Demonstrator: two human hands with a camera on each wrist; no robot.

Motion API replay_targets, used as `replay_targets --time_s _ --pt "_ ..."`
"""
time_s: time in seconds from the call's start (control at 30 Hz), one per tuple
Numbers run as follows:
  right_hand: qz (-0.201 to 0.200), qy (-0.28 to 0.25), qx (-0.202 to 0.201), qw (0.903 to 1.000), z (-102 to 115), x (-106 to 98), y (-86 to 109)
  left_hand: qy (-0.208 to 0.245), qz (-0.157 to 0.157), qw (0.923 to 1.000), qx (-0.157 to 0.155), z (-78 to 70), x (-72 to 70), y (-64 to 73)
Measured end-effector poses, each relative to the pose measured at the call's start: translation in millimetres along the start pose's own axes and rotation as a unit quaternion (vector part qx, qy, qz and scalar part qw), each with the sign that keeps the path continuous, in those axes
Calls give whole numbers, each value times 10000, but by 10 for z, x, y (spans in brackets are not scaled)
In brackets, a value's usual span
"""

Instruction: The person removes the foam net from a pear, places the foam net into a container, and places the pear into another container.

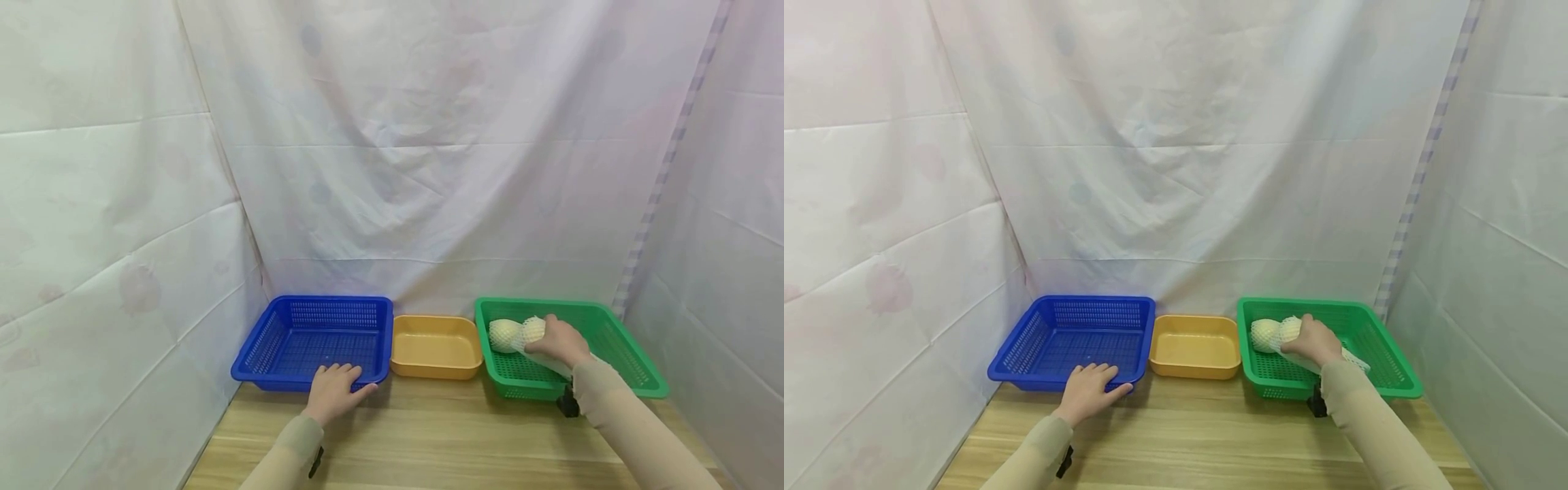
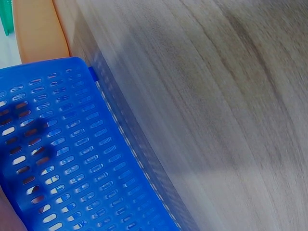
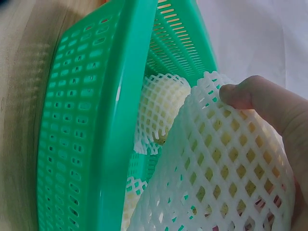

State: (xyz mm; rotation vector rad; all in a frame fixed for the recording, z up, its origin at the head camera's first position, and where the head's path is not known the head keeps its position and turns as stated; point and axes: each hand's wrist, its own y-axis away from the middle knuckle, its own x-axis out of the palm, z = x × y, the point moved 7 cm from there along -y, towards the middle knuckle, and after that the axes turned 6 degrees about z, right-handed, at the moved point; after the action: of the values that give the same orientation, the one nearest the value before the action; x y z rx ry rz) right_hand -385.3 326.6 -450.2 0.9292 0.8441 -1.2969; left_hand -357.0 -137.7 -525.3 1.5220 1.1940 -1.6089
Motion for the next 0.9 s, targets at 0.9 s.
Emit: replay_targets --time_s 0.9 --pt "-213 170 -215 9994 142 -29 -7 39 41 10000 -39 -2 -15 0"
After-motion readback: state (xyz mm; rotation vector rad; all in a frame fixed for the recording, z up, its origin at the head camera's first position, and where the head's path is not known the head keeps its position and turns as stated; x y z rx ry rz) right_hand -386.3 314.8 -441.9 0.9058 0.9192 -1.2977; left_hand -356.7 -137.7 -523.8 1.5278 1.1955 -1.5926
